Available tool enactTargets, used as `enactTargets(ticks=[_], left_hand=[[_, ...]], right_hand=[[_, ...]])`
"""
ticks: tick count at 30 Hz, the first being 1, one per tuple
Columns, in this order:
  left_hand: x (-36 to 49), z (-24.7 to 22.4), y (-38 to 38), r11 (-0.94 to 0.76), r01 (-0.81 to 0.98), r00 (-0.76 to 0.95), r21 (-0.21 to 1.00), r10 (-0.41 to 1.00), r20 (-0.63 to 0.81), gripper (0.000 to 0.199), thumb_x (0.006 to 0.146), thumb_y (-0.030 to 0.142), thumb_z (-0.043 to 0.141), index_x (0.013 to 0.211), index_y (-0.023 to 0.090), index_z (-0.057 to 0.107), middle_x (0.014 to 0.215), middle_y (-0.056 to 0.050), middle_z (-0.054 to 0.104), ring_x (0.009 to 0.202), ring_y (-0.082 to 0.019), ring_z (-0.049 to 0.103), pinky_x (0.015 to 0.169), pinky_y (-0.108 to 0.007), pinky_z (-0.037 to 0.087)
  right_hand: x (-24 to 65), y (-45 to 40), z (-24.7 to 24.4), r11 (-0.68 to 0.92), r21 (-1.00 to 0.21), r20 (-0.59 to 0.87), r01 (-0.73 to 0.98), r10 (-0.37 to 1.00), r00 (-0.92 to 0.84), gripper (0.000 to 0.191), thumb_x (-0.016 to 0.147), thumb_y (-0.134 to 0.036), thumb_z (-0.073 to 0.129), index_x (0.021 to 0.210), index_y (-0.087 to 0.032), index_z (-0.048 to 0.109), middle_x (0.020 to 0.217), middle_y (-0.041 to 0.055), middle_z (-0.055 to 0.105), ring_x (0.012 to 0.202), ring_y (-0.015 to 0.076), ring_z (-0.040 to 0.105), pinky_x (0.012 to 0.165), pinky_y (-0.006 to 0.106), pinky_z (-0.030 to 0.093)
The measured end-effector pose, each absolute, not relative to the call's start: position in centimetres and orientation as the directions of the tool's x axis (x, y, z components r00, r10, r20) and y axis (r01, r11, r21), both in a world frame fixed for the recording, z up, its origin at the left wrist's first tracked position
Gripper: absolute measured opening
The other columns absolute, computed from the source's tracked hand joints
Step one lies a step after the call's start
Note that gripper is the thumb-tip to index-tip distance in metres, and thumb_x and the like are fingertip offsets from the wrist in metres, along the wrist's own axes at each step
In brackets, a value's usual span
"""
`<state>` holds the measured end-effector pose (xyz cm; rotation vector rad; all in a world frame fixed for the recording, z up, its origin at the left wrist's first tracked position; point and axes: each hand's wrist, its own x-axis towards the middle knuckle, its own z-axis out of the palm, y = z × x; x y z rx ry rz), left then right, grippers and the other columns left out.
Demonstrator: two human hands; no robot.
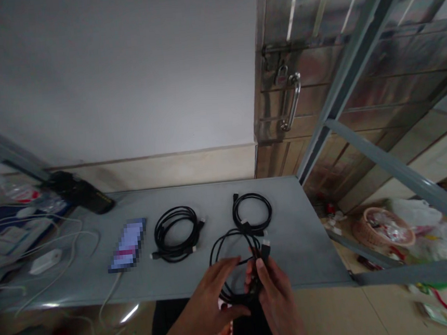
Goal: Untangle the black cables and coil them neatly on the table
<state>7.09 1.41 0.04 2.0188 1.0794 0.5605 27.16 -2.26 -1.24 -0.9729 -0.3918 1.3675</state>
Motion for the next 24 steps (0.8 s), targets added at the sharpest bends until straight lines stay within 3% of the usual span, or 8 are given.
enactTargets(ticks=[5, 7, 9, 12, 14, 18, 24], left_hand=[[7.6, 1.9, 1.8, -0.273, 0.396, 0.508, 0.877, 0.86, 0.038, 0.051, 0.106, 0.033, 0.076, 0.156, 0.036, 0.069, 0.141, -0.011, 0.077, 0.129, -0.033, 0.074, 0.116, -0.047, 0.058], [7.4, 2.8, 1.9, -0.236, 0.317, 0.476, 0.918, 0.877, 0.061, 0.037, 0.109, 0.036, 0.07, 0.146, 0.034, 0.077, 0.131, -0.012, 0.08, 0.121, -0.032, 0.076, 0.11, -0.042, 0.059], [7.1, 3.2, 1.9, -0.19, 0.268, 0.388, 0.944, 0.919, 0.075, 0.033, 0.11, 0.044, 0.068, 0.137, 0.03, 0.082, 0.122, -0.012, 0.082, 0.114, -0.032, 0.076, 0.106, -0.04, 0.058], [6.8, 2.8, 2.1, -0.078, 0.176, 0.157, 0.981, 0.986, 0.05, 0.041, 0.109, 0.057, 0.067, 0.123, 0.023, 0.086, 0.092, -0.008, 0.076, 0.086, -0.025, 0.07, 0.084, -0.033, 0.057], [6.8, 2.2, 2.4, 0.014, -0.019, 0.011, 1.0, 1.0, -0.014, 0.048, 0.107, 0.065, 0.069, 0.12, 0.021, 0.083, 0.075, -0.001, 0.062, 0.07, -0.018, 0.058, 0.068, -0.029, 0.049], [6.8, 1.2, 3.1, 0.17, -0.459, -0.029, 0.872, 0.978, -0.206, 0.05, 0.098, 0.066, 0.081, 0.122, 0.022, 0.077, 0.067, 0.007, 0.048, 0.059, -0.011, 0.045, 0.059, -0.024, 0.041], [6.5, -0.2, 2.6, 0.252, -0.47, -0.003, 0.846, 0.958, -0.288, 0.056, 0.092, 0.066, 0.089, 0.115, 0.017, 0.077, 0.084, -0.004, 0.073, 0.074, -0.017, 0.068, 0.074, -0.03, 0.057]], right_hand=[[27.1, -2.3, 0.4, -0.044, -0.863, -0.185, -0.503, 0.955, 0.233, 0.048, 0.092, -0.06, 0.091, 0.128, -0.029, 0.085, 0.121, 0.0097, 0.081, 0.112, 0.0273, 0.076, 0.106, 0.042, 0.065], [27.6, -2.4, 1.0, -0.049, -0.89, -0.145, -0.453, 0.973, 0.179, 0.049, 0.094, -0.056, 0.091, 0.135, -0.029, 0.082, 0.134, 0.0133, 0.079, 0.126, 0.0333, 0.074, 0.107, 0.049, 0.066], [28.2, -2.6, 1.3, -0.069, -0.913, -0.14, -0.402, 0.979, 0.15, 0.059, 0.092, -0.051, 0.094, 0.144, -0.03, 0.077, 0.14, 0.0146, 0.077, 0.131, 0.0371, 0.073, 0.094, 0.048, 0.071], [29.4, -2.8, 1.3, -0.075, -0.945, -0.127, -0.317, 0.981, 0.145, 0.064, 0.094, -0.05, 0.091, 0.152, -0.031, 0.072, 0.125, 0.0131, 0.079, 0.106, 0.0327, 0.078, 0.061, 0.035, 0.069], [30.4, -2.9, 1.2, -0.048, -0.96, -0.092, -0.276, 0.984, 0.151, 0.06, 0.099, -0.052, 0.086, 0.152, -0.029, 0.072, 0.11, 0.0105, 0.078, 0.081, 0.0254, 0.075, 0.049, 0.03, 0.062], [31.9, -3.1, 1.5, -0.007, -0.977, -0.059, -0.215, 0.97, 0.236, 0.053, 0.098, -0.055, 0.086, 0.14, -0.024, 0.079, 0.099, 0.0081, 0.075, 0.065, 0.0183, 0.066, 0.052, 0.03, 0.061], [32.0, -3.6, 1.7, -0.017, -0.981, -0.075, -0.195, 0.952, 0.296, 0.05, 0.102, -0.058, 0.081, 0.141, -0.026, 0.078, 0.098, 0.0066, 0.073, 0.064, 0.0156, 0.061, 0.056, 0.028, 0.056]])
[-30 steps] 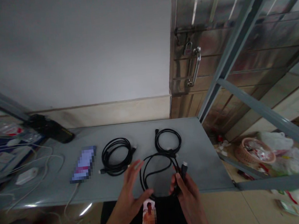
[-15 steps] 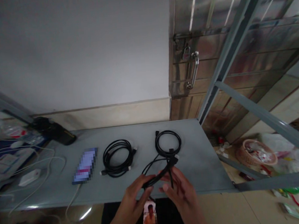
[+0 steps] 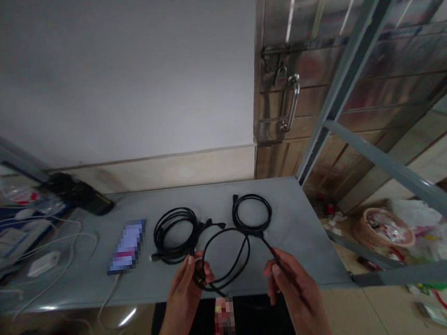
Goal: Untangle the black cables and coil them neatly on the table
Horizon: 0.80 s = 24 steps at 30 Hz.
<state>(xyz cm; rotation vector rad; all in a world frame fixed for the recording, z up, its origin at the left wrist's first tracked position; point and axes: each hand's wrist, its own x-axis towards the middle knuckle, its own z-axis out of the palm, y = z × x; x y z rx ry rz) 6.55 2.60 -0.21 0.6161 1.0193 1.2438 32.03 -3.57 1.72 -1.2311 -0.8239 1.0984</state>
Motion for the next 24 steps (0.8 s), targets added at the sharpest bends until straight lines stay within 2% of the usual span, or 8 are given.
enactTargets(ticks=[3, 5, 9, 12, 16, 18, 20, 24], left_hand=[[6.2, -0.8, 1.9, 0.3, -0.412, 0.042, 0.86, 0.95, -0.31, 0.061, 0.098, 0.07, 0.079, 0.13, 0.018, 0.072, 0.086, -0.003, 0.073, 0.067, -0.015, 0.066, 0.065, -0.028, 0.055], [5.9, -1.0, 1.9, 0.287, -0.304, 0.077, 0.908, 0.958, -0.277, 0.066, 0.1, 0.071, 0.075, 0.141, 0.02, 0.065, 0.086, 0.0, 0.072, 0.061, -0.014, 0.065, 0.059, -0.027, 0.052], [5.3, -1.0, 3.0, 0.238, -0.029, 0.144, 0.971, 0.962, -0.232, 0.075, 0.096, 0.071, 0.08, 0.145, 0.018, 0.058, 0.082, 0.001, 0.073, 0.06, -0.019, 0.072, 0.063, -0.031, 0.057], [4.8, -0.8, 4.1, 0.209, 0.103, 0.141, 0.972, 0.965, -0.222, 0.075, 0.096, 0.071, 0.078, 0.144, 0.016, 0.06, 0.089, -0.004, 0.078, 0.069, -0.025, 0.079, 0.07, -0.036, 0.062], [4.4, -0.9, 4.4, 0.116, 0.221, 0.06, 0.968, 0.989, -0.132, 0.068, 0.095, 0.066, 0.08, 0.141, 0.017, 0.068, 0.114, -0.015, 0.083, 0.098, -0.033, 0.085, 0.087, -0.042, 0.065], [4.4, -0.7, 4.2, 0.083, 0.253, 0.043, 0.964, 0.994, -0.097, 0.06, 0.097, 0.064, 0.078, 0.137, 0.018, 0.072, 0.124, -0.018, 0.083, 0.106, -0.035, 0.084, 0.094, -0.044, 0.064], [4.5, -0.2, 4.1, 0.056, 0.275, 0.074, 0.96, 0.994, -0.08, 0.053, 0.101, 0.061, 0.075, 0.133, 0.02, 0.075, 0.125, -0.018, 0.083, 0.108, -0.035, 0.083, 0.098, -0.045, 0.063], [4.7, 1.5, 3.9, 0.026, 0.329, 0.15, 0.944, 0.985, -0.08, 0.043, 0.102, 0.059, 0.076, 0.124, 0.023, 0.081, 0.119, -0.015, 0.085, 0.111, -0.035, 0.08, 0.099, -0.042, 0.062]], right_hand=[[32.0, -3.7, 1.3, -0.033, -0.991, -0.072, -0.133, 0.951, 0.302, 0.046, 0.104, -0.059, 0.078, 0.137, -0.026, 0.08, 0.095, 0.0064, 0.073, 0.072, 0.0185, 0.065, 0.066, 0.029, 0.059], [32.0, -3.8, 1.0, -0.039, -0.997, -0.058, -0.069, 0.949, 0.311, 0.044, 0.102, -0.06, 0.08, 0.13, -0.026, 0.084, 0.094, 0.007, 0.074, 0.082, 0.0217, 0.069, 0.074, 0.03, 0.062], [31.3, -3.6, 1.4, -0.039, -0.998, -0.052, -0.047, 0.952, 0.301, 0.043, 0.097, -0.063, 0.083, 0.12, -0.027, 0.087, 0.093, 0.0085, 0.075, 0.092, 0.0266, 0.072, 0.084, 0.033, 0.066], [30.6, -3.6, 2.2, -0.058, -0.994, -0.082, -0.094, 0.957, 0.279, 0.044, 0.096, -0.064, 0.084, 0.122, -0.028, 0.088, 0.095, 0.009, 0.076, 0.094, 0.0281, 0.073, 0.087, 0.034, 0.067], [30.4, -3.6, 2.0, -0.041, -0.996, -0.062, -0.08, 0.959, 0.278, 0.046, 0.096, -0.064, 0.084, 0.125, -0.028, 0.087, 0.106, 0.01, 0.079, 0.099, 0.0283, 0.075, 0.092, 0.035, 0.066], [30.8, -3.4, 1.3, -0.029, -0.998, -0.043, -0.049, 0.955, 0.294, 0.045, 0.097, -0.063, 0.083, 0.126, -0.028, 0.087, 0.114, 0.0109, 0.08, 0.104, 0.0286, 0.076, 0.096, 0.035, 0.065], [31.4, -3.1, 0.3, -0.025, -1.0, -0.021, 0.012, 0.959, 0.282, 0.045, 0.098, -0.064, 0.082, 0.124, -0.027, 0.087, 0.115, 0.0115, 0.08, 0.106, 0.0291, 0.076, 0.097, 0.034, 0.064], [31.8, -2.6, -0.5, -0.059, -0.992, -0.027, 0.111, 0.964, 0.265, 0.048, 0.1, -0.069, 0.078, 0.119, -0.026, 0.087, 0.106, 0.0104, 0.079, 0.101, 0.0285, 0.075, 0.093, 0.033, 0.063]])
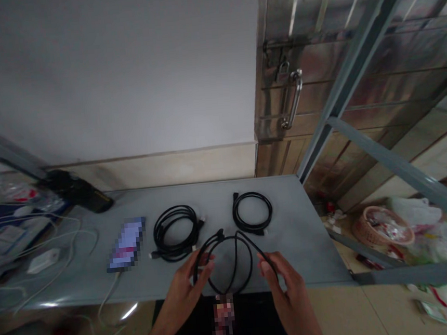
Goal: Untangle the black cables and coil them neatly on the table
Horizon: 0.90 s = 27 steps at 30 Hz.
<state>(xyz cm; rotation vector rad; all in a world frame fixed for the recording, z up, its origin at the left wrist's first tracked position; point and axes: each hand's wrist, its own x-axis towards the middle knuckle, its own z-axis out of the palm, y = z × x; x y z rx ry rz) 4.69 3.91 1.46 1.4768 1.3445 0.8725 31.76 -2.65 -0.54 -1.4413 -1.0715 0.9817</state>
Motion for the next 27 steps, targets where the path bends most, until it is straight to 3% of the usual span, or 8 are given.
enactTargets(ticks=[6, 11, 15, 20, 24, 27], left_hand=[[4.7, 1.6, 3.6, 0.037, 0.231, 0.114, 0.972, 0.991, -0.065, 0.049, 0.111, 0.064, 0.06, 0.124, 0.022, 0.082, 0.117, -0.013, 0.084, 0.104, -0.031, 0.079, 0.094, -0.039, 0.063], [3.9, 0.9, 3.9, 0.023, 0.082, -0.062, 0.996, 0.998, -0.018, 0.052, 0.106, 0.065, 0.069, 0.131, 0.02, 0.078, 0.111, -0.012, 0.083, 0.097, -0.027, 0.079, 0.082, -0.036, 0.064], [3.2, 1.5, 4.1, -0.026, 0.102, -0.19, 0.994, 0.981, 0.045, 0.043, 0.103, 0.063, 0.076, 0.1, 0.02, 0.074, 0.089, -0.006, 0.077, 0.083, -0.022, 0.074, 0.075, -0.031, 0.061], [2.9, 2.5, 4.1, -0.004, 0.08, -0.133, 0.997, 0.991, 0.015, 0.051, 0.109, 0.064, 0.065, 0.081, 0.022, 0.062, 0.071, -0.002, 0.069, 0.063, -0.018, 0.068, 0.062, -0.028, 0.058], [3.1, 2.9, 4.1, 0.029, 0.182, -0.111, 0.983, 0.994, -0.009, 0.043, 0.104, 0.063, 0.074, 0.096, 0.023, 0.063, 0.077, -0.001, 0.075, 0.051, -0.015, 0.065, 0.052, -0.026, 0.053], [3.6, 3.4, 3.9, 0.038, 0.215, -0.076, 0.976, 0.997, -0.022, 0.042, 0.103, 0.065, 0.074, 0.103, 0.023, 0.064, 0.087, -0.002, 0.078, 0.052, -0.016, 0.068, 0.049, -0.027, 0.055]], right_hand=[[30.5, -2.4, 0.5, -0.028, -0.99, 0.008, 0.138, 0.968, 0.252, 0.05, 0.108, -0.071, 0.066, 0.121, -0.026, 0.085, 0.099, 0.0088, 0.079, 0.094, 0.0262, 0.075, 0.087, 0.032, 0.061], [31.0, -2.4, 0.9, -0.003, -0.999, 0.016, 0.05, 0.927, 0.375, 0.051, 0.111, -0.069, 0.062, 0.118, -0.022, 0.081, 0.085, 0.0051, 0.071, 0.07, 0.0196, 0.066, 0.07, 0.032, 0.059], [32.4, -2.8, 0.9, -0.025, -0.987, -0.098, -0.162, 0.884, 0.457, 0.052, 0.104, -0.07, 0.074, 0.12, -0.021, 0.079, 0.075, -0.0007, 0.06, 0.054, 0.0126, 0.052, 0.049, 0.026, 0.046], [34.1, -3.6, 0.7, -0.033, -0.953, -0.179, -0.301, 0.863, 0.472, 0.052, 0.095, -0.066, 0.087, 0.119, -0.02, 0.082, 0.071, -0.004, 0.05, 0.051, 0.01, 0.043, 0.044, 0.024, 0.044], [34.3, -4.0, 0.6, -0.05, -0.969, -0.154, -0.241, 0.887, 0.435, 0.053, 0.096, -0.065, 0.086, 0.122, -0.018, 0.081, 0.069, -0.004, 0.049, 0.052, 0.0105, 0.045, 0.045, 0.023, 0.044], [33.6, -4.0, 1.1, -0.07, -0.983, -0.134, -0.168, 0.902, 0.41, 0.055, 0.099, -0.067, 0.083, 0.125, -0.019, 0.079, 0.069, -0.0034, 0.052, 0.053, 0.0111, 0.048, 0.047, 0.023, 0.047]])
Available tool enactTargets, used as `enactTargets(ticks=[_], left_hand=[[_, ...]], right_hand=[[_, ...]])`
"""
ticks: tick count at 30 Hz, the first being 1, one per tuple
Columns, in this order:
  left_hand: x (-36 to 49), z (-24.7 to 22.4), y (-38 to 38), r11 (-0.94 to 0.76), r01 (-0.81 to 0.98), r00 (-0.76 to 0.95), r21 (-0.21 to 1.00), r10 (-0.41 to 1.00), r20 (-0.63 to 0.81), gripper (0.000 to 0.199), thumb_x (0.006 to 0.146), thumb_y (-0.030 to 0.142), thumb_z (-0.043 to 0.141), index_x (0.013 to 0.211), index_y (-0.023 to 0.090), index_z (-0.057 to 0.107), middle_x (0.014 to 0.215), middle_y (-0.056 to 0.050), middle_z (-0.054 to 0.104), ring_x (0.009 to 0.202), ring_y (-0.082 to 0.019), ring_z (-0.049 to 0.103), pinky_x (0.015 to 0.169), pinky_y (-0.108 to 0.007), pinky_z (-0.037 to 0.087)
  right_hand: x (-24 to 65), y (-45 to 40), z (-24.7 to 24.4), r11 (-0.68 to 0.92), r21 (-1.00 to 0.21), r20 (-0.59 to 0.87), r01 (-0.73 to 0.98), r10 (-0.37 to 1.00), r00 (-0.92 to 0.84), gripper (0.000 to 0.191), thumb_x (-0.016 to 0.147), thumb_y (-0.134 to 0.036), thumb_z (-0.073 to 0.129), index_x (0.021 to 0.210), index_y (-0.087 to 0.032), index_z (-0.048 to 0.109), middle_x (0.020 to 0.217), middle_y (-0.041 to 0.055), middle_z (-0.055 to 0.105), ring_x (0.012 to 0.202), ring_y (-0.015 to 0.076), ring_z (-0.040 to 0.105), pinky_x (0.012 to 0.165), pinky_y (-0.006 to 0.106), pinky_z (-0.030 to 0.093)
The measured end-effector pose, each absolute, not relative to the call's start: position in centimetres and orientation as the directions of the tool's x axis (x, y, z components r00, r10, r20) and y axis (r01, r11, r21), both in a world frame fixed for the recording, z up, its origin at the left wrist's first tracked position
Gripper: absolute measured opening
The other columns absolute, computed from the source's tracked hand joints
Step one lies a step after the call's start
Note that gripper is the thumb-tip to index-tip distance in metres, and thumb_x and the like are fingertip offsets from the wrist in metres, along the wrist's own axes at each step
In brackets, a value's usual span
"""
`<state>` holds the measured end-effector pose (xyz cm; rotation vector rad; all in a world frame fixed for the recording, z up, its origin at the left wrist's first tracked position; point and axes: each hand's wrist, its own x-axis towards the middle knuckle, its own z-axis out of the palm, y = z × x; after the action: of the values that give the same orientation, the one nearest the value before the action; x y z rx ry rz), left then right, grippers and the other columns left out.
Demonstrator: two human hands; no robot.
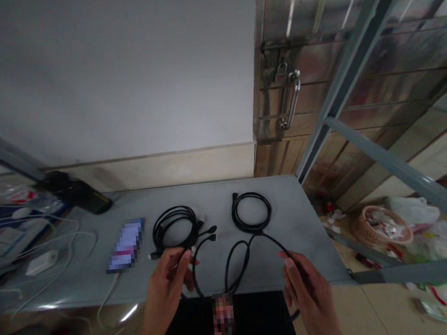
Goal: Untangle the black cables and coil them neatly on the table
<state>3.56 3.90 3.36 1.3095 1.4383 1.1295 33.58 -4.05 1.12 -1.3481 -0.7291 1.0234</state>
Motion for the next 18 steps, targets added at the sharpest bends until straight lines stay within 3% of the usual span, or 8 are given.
enactTargets(ticks=[3, 6, 8, 10, 12, 15, 18], left_hand=[[4.2, 3.8, 3.6, 0.041, 0.154, 0.02, 0.987, 0.999, -0.044, 0.041, 0.107, 0.063, 0.067, 0.11, 0.022, 0.068, 0.109, -0.008, 0.081, 0.068, -0.021, 0.079, 0.056, -0.031, 0.063], [4.5, 3.8, 3.3, -0.016, 0.159, 0.091, 0.987, 0.996, 0.002, 0.04, 0.109, 0.061, 0.066, 0.117, 0.023, 0.074, 0.139, -0.015, 0.076, 0.111, -0.031, 0.083, 0.086, -0.041, 0.071], [4.5, 3.7, 3.1, -0.093, 0.263, 0.081, 0.96, 0.994, 0.074, 0.037, 0.108, 0.06, 0.069, 0.117, 0.026, 0.078, 0.154, -0.015, 0.069, 0.145, -0.037, 0.068, 0.117, -0.052, 0.06], [4.4, 3.6, 2.9, -0.14, 0.379, 0.055, 0.915, 0.99, 0.128, 0.034, 0.107, 0.058, 0.07, 0.117, 0.028, 0.081, 0.165, -0.014, 0.06, 0.163, -0.038, 0.05, 0.135, -0.06, 0.039], [4.4, 3.6, 2.5, -0.143, 0.425, 0.043, 0.894, 0.99, 0.138, 0.033, 0.109, 0.056, 0.068, 0.123, 0.029, 0.082, 0.175, -0.011, 0.051, 0.168, -0.038, 0.042, 0.14, -0.063, 0.029], [4.5, 3.5, 1.8, -0.124, 0.374, 0.065, 0.919, 0.992, 0.108, 0.035, 0.11, 0.055, 0.067, 0.133, 0.032, 0.082, 0.185, -0.007, 0.04, 0.173, -0.037, 0.033, 0.141, -0.064, 0.025], [5.0, 3.6, 0.9, -0.102, 0.287, 0.159, 0.952, 0.986, 0.057, 0.037, 0.112, 0.053, 0.064, 0.142, 0.036, 0.079, 0.188, -0.003, 0.036, 0.176, -0.036, 0.026, 0.141, -0.065, 0.023]], right_hand=[[32.4, -4.0, 1.9, -0.097, -0.989, -0.133, -0.109, 0.909, 0.394, 0.054, 0.103, -0.068, 0.077, 0.128, -0.02, 0.077, 0.076, -0.0017, 0.058, 0.055, 0.0104, 0.05, 0.049, 0.022, 0.046], [31.5, -3.9, 2.4, -0.121, -0.99, -0.136, -0.066, 0.928, 0.347, 0.054, 0.106, -0.067, 0.073, 0.132, -0.02, 0.075, 0.079, -0.0006, 0.061, 0.057, 0.0112, 0.053, 0.052, 0.023, 0.048], [31.2, -3.9, 2.3, -0.114, -0.993, -0.117, -0.029, 0.943, 0.311, 0.054, 0.108, -0.066, 0.07, 0.134, -0.02, 0.075, 0.081, 0.0, 0.062, 0.06, 0.0123, 0.054, 0.056, 0.024, 0.051], [31.1, -3.8, 1.9, -0.092, -0.996, -0.084, 0.015, 0.96, 0.267, 0.052, 0.11, -0.064, 0.068, 0.137, -0.02, 0.074, 0.085, 0.0008, 0.063, 0.063, 0.0129, 0.056, 0.059, 0.024, 0.052], [31.0, -3.7, 1.4, -0.065, -0.997, -0.054, 0.045, 0.977, 0.204, 0.051, 0.112, -0.061, 0.065, 0.142, -0.021, 0.072, 0.089, 0.0016, 0.065, 0.065, 0.0134, 0.058, 0.06, 0.024, 0.054], [30.7, -3.5, 1.1, -0.053, -0.997, -0.048, 0.054, 0.994, 0.099, 0.052, 0.114, -0.059, 0.061, 0.15, -0.022, 0.068, 0.093, 0.0032, 0.068, 0.069, 0.015, 0.063, 0.063, 0.024, 0.057], [29.8, -3.5, 1.5, -0.036, -0.997, -0.03, 0.067, 0.996, 0.085, 0.052, 0.115, -0.059, 0.058, 0.151, -0.022, 0.068, 0.104, 0.0078, 0.076, 0.085, 0.0194, 0.074, 0.08, 0.027, 0.065]])
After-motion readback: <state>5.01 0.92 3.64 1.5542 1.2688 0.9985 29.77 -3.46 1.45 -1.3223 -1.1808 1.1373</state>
